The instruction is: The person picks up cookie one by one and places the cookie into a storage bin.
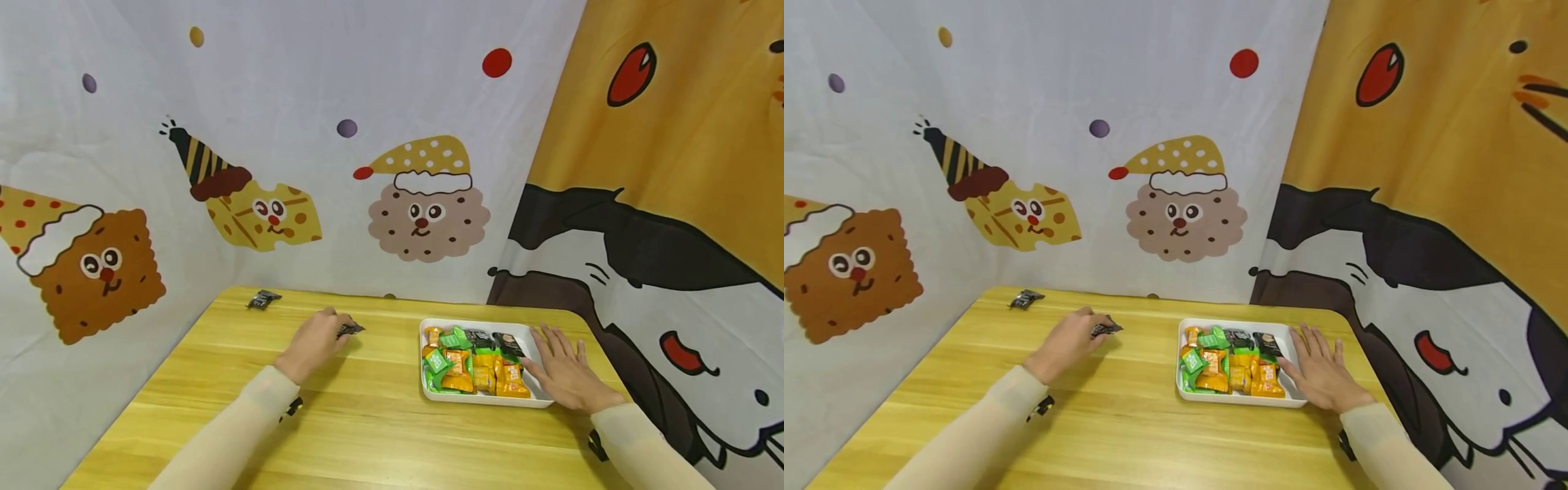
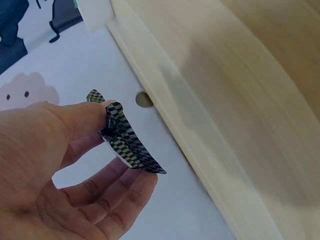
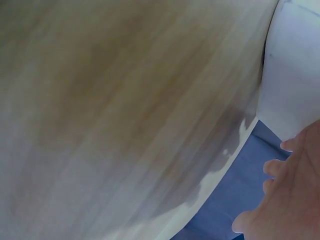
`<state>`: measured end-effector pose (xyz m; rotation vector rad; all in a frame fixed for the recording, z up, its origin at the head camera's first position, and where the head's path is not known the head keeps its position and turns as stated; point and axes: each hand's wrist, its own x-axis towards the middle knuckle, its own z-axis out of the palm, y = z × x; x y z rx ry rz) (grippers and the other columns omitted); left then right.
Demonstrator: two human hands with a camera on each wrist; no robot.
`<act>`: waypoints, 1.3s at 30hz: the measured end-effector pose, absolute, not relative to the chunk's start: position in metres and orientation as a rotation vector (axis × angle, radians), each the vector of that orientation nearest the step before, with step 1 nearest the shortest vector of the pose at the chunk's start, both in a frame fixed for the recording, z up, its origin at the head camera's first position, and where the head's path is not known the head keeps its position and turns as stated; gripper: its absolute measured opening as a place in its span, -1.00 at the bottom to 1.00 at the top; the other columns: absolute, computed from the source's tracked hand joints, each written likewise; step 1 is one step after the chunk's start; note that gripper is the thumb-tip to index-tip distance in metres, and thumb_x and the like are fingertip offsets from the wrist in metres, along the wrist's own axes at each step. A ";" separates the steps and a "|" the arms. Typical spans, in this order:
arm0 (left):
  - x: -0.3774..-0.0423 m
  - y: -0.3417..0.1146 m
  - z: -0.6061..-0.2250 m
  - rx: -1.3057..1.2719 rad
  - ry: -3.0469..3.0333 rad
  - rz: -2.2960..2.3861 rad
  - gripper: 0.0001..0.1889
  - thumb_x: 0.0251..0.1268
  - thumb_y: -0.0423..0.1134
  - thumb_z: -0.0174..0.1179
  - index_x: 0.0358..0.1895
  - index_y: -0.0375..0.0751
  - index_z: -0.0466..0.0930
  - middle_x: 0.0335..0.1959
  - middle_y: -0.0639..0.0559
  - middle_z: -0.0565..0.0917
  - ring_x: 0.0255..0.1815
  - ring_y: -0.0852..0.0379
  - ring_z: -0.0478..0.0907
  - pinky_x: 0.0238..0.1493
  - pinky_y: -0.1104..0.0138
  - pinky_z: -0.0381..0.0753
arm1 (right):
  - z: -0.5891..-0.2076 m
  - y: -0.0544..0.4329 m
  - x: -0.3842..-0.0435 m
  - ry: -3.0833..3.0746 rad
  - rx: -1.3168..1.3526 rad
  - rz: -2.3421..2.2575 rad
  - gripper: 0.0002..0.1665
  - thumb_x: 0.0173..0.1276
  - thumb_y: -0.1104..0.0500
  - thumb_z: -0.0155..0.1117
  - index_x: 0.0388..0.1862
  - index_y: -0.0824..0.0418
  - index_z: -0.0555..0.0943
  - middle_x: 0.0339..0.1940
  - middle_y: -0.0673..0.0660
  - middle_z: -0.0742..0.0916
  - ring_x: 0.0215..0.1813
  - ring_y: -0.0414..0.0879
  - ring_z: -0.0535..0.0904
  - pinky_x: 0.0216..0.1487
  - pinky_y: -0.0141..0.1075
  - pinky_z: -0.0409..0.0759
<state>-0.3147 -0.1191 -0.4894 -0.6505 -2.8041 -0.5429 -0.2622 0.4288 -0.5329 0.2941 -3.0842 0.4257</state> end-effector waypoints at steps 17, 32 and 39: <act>-0.314 -0.076 -0.483 -0.791 -2.755 -0.522 -0.79 0.63 -0.20 0.54 0.18 -0.14 0.91 -0.01 -0.14 0.83 -0.16 0.09 0.75 -0.14 0.24 0.86 | -0.534 0.429 -0.263 -3.095 0.290 0.409 0.11 0.88 -0.41 0.02 0.98 0.30 0.05 0.96 0.57 0.04 0.91 0.69 -0.09 0.72 0.82 -0.30; -0.316 -0.036 -0.473 -0.860 -2.699 -0.501 -0.79 0.64 -0.17 0.54 0.17 -0.13 0.91 0.01 -0.13 0.84 -0.11 0.04 0.80 -0.06 0.23 0.92 | -0.534 0.428 -0.265 -3.108 0.280 0.381 0.12 0.88 -0.41 0.02 0.99 0.27 0.00 0.96 0.57 0.04 0.91 0.68 -0.09 0.72 0.82 -0.28; -0.317 -0.013 -0.467 -0.937 -2.663 -0.485 -0.80 0.65 -0.18 0.53 0.17 -0.09 0.92 0.02 -0.09 0.84 -0.08 0.08 0.78 -0.05 0.29 0.91 | -0.533 0.428 -0.264 -3.104 0.278 0.393 0.11 0.88 -0.40 0.04 0.99 0.27 0.01 0.95 0.57 0.07 0.90 0.69 -0.08 0.72 0.82 -0.28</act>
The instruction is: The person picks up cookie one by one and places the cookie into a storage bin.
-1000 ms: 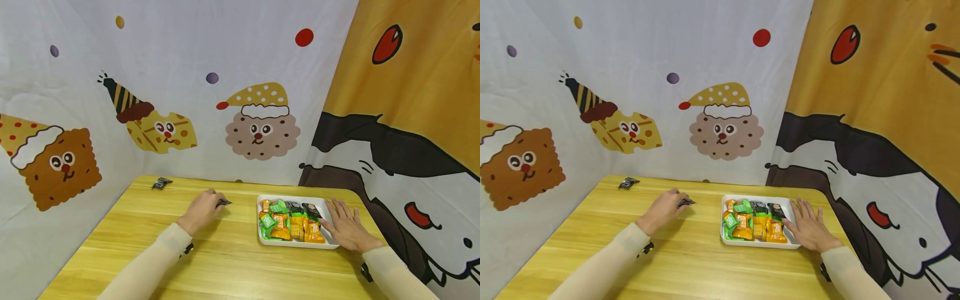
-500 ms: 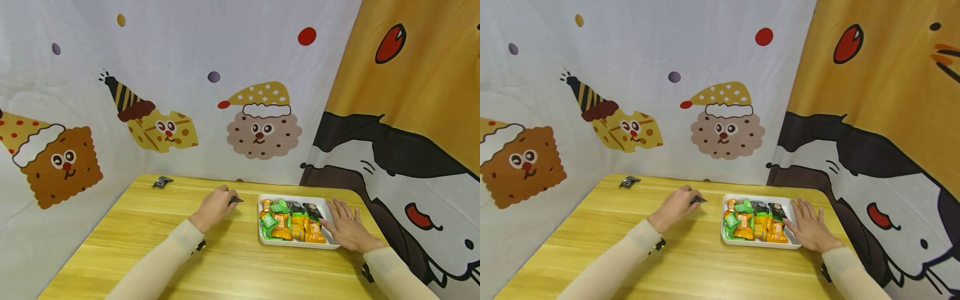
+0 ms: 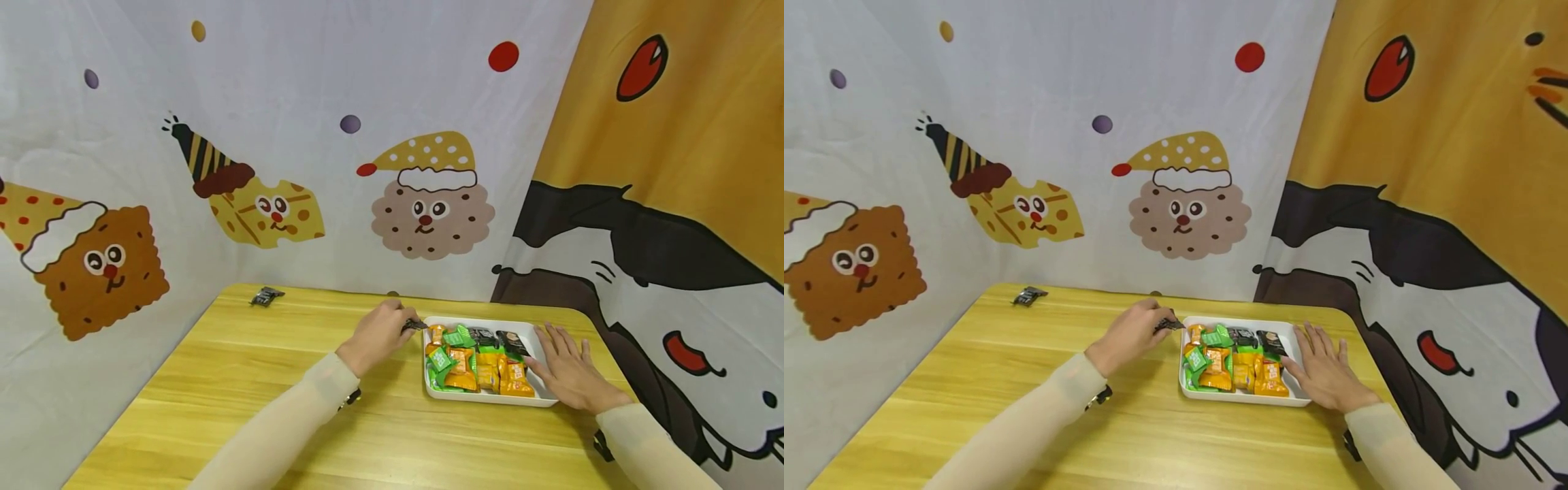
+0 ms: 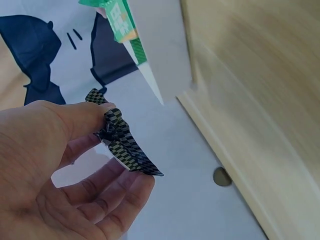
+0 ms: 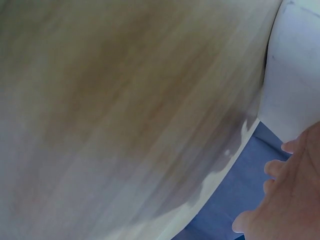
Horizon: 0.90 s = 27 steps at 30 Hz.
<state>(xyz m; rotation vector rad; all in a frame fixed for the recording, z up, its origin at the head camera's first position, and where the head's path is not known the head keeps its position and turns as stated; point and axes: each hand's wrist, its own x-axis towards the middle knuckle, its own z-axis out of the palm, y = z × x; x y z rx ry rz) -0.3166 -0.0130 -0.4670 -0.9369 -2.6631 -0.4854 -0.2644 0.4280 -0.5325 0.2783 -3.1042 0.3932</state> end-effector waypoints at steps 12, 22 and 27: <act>-0.314 0.032 -0.458 -1.010 -2.710 -0.418 -0.74 0.68 -0.13 0.51 0.27 -0.04 0.90 0.11 -0.07 0.86 -0.02 0.10 0.78 -0.02 0.33 0.91 | -0.534 0.429 -0.265 -3.099 0.292 0.403 0.12 0.89 -0.41 0.01 1.00 0.27 -0.03 0.96 0.58 0.03 0.90 0.70 -0.09 0.72 0.82 -0.30; -0.311 0.081 -0.456 -1.129 -2.706 -0.343 -0.72 0.69 -0.09 0.50 0.31 0.02 0.89 0.12 0.01 0.87 0.02 0.16 0.79 -0.06 0.47 0.85 | -0.535 0.430 -0.264 -3.106 0.290 0.398 0.11 0.90 -0.39 0.00 1.01 0.24 -0.08 0.96 0.57 0.03 0.90 0.69 -0.10 0.71 0.83 -0.30; -0.308 0.102 -0.457 -1.133 -2.745 -0.271 -0.70 0.71 -0.05 0.48 0.35 0.13 0.88 0.15 0.08 0.86 0.07 0.22 0.79 -0.13 0.47 0.85 | -0.536 0.429 -0.266 -3.108 0.287 0.381 0.13 0.89 -0.41 0.00 1.00 0.26 -0.06 0.95 0.59 0.04 0.90 0.70 -0.09 0.70 0.84 -0.29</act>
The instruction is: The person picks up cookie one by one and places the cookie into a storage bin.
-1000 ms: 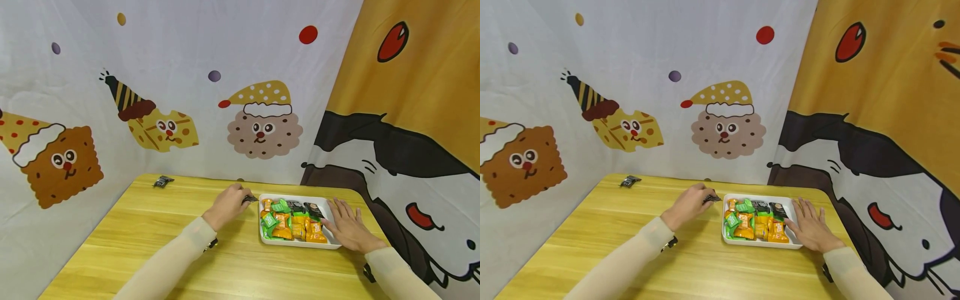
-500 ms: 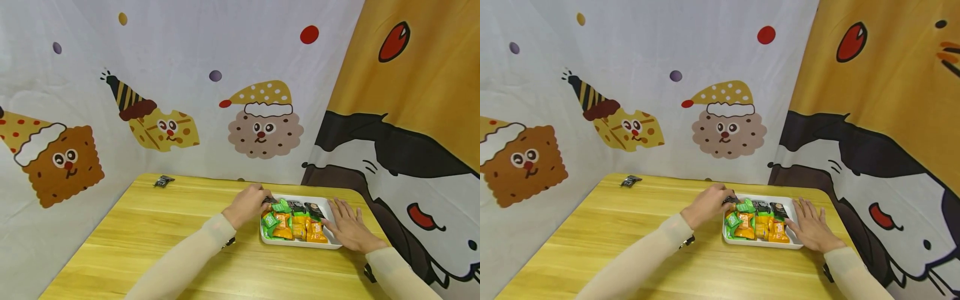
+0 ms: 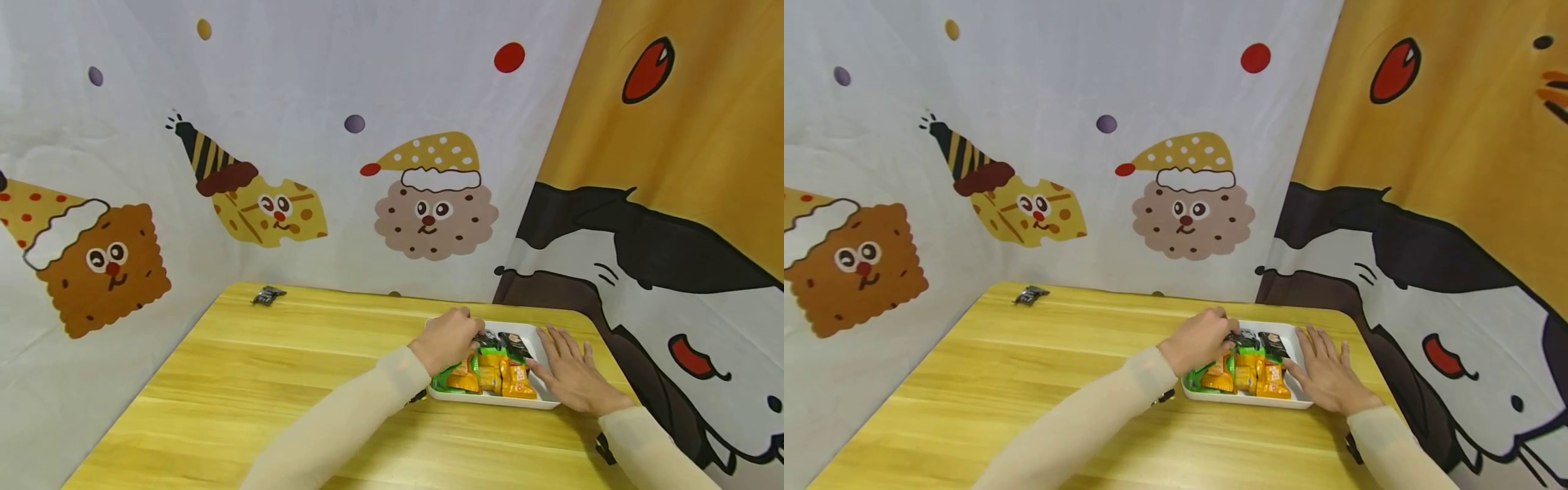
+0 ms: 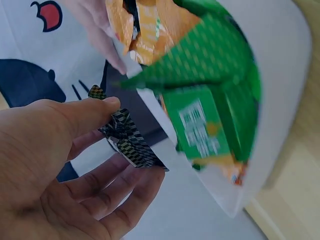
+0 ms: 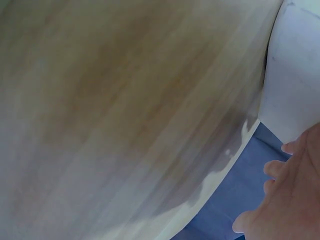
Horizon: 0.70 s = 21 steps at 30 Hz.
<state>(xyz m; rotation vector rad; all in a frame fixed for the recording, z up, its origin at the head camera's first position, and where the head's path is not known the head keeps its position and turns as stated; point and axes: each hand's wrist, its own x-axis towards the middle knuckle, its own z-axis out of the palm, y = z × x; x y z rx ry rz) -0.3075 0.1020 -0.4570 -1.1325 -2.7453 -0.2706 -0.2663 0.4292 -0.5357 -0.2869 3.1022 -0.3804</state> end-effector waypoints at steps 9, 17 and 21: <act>-0.306 0.139 -0.454 -1.159 -2.769 -0.193 -0.68 0.67 0.00 0.50 0.36 0.20 0.88 0.18 0.13 0.84 0.11 0.26 0.78 -0.02 0.49 0.85 | -0.534 0.430 -0.268 3.106 -0.285 -0.372 0.11 0.89 -0.40 0.01 0.99 0.29 -0.02 0.94 0.60 0.05 0.90 0.69 -0.10 0.70 0.84 -0.29; -0.302 0.152 -0.454 -1.223 -2.758 -0.140 -0.62 0.74 0.03 0.41 0.46 0.15 0.82 0.25 0.11 0.85 0.16 0.25 0.81 0.06 0.53 0.85 | -0.535 0.429 -0.268 3.096 -0.292 -0.393 0.12 0.88 -0.40 0.04 0.99 0.28 -0.01 0.95 0.58 0.04 0.91 0.69 -0.10 0.70 0.84 -0.32; -0.303 0.149 -0.455 -1.235 -2.772 -0.159 -0.59 0.78 0.07 0.36 0.49 0.12 0.79 0.28 0.09 0.83 0.19 0.24 0.81 0.11 0.52 0.85 | -0.536 0.428 -0.267 3.094 -0.285 -0.377 0.13 0.88 -0.41 0.03 0.99 0.29 -0.02 0.95 0.59 0.05 0.90 0.69 -0.10 0.70 0.84 -0.32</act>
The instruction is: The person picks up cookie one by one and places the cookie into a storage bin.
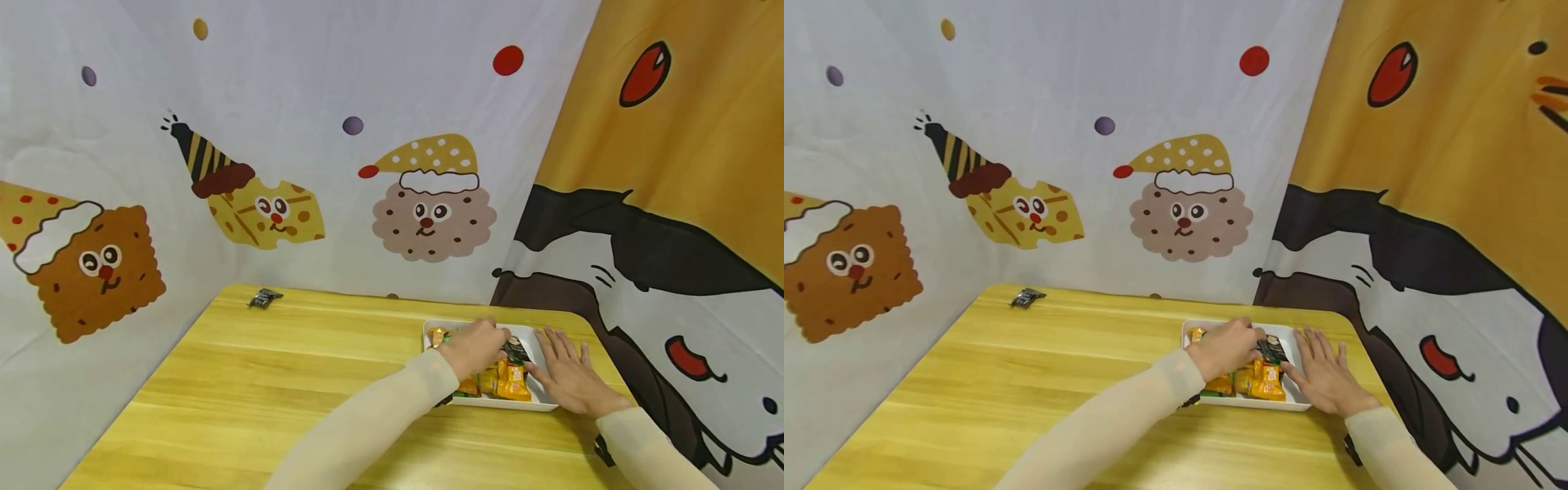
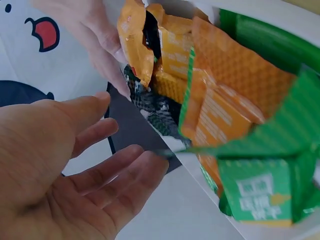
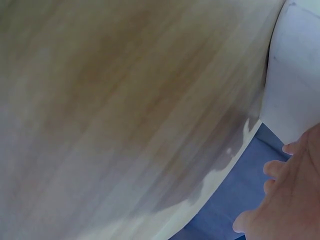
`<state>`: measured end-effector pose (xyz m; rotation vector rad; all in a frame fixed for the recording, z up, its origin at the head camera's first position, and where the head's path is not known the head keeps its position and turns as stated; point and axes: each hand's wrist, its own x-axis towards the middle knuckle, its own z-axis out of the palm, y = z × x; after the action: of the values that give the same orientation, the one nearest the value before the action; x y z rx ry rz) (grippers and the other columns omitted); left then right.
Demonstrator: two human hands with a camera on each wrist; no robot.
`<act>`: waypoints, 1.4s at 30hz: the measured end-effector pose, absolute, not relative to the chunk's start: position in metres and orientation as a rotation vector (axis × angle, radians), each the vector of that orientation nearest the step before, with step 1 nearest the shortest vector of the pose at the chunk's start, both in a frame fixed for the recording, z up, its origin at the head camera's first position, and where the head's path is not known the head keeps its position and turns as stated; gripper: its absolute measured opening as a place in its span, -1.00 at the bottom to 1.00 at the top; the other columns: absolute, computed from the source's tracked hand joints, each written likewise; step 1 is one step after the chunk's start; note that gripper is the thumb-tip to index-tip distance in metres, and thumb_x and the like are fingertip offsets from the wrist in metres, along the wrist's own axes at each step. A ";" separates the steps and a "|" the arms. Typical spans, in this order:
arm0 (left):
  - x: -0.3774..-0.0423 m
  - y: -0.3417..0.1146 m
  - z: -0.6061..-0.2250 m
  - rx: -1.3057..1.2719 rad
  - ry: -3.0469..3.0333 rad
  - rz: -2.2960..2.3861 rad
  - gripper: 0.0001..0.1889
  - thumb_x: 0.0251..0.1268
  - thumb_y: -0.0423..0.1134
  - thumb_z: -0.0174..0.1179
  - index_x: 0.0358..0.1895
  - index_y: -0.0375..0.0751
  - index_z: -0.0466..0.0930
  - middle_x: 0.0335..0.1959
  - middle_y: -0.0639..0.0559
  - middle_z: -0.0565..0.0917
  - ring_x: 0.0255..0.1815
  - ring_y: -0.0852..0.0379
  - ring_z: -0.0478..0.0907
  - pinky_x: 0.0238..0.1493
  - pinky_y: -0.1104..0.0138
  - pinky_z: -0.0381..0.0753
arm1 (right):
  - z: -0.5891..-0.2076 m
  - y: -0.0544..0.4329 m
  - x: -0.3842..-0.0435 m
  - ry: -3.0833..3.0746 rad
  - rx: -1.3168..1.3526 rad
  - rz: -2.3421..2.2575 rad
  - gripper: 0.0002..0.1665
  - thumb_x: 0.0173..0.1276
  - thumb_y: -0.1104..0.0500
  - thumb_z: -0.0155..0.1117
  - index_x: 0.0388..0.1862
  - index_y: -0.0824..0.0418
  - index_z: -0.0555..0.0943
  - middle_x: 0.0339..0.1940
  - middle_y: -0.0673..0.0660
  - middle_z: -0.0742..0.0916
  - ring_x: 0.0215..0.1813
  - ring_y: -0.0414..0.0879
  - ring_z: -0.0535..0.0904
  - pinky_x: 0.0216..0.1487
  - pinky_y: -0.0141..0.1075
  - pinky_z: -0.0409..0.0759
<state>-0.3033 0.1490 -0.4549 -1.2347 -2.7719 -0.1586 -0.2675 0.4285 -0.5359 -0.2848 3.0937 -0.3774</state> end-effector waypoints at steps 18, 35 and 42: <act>-0.318 0.049 -0.457 -1.069 -2.724 -0.321 -0.61 0.85 0.04 0.30 0.45 -0.02 0.82 0.31 -0.04 0.85 0.21 0.00 0.82 0.10 0.25 0.94 | -0.530 0.431 -0.266 3.119 -0.282 -0.405 0.10 0.91 -0.38 -0.01 1.01 0.24 -0.10 0.95 0.59 0.03 0.90 0.70 -0.11 0.70 0.84 -0.32; -0.324 -0.077 -0.489 -0.797 -2.817 -0.555 -0.60 0.79 -0.04 0.39 0.42 -0.19 0.81 0.37 -0.21 0.79 0.23 -0.18 0.81 0.07 0.06 0.94 | -0.542 0.427 -0.264 3.116 -0.298 -0.388 0.13 0.88 -0.40 0.03 1.01 0.23 -0.06 0.96 0.56 0.06 0.89 0.69 -0.07 0.67 0.87 -0.27; -0.332 -0.129 -0.494 -0.644 -2.887 -0.559 -0.58 0.80 -0.06 0.36 0.47 -0.22 0.77 0.44 -0.31 0.73 0.23 -0.22 0.81 0.07 0.01 0.94 | -0.538 0.427 -0.265 3.122 -0.307 -0.391 0.11 0.89 -0.38 0.04 1.01 0.24 -0.06 0.95 0.57 0.06 0.89 0.69 -0.07 0.67 0.86 -0.27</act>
<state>-0.3325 -0.1293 -0.4940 -0.6440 -2.8871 -0.5588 -0.2645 0.4267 -0.5375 -0.3075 3.1225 -0.3910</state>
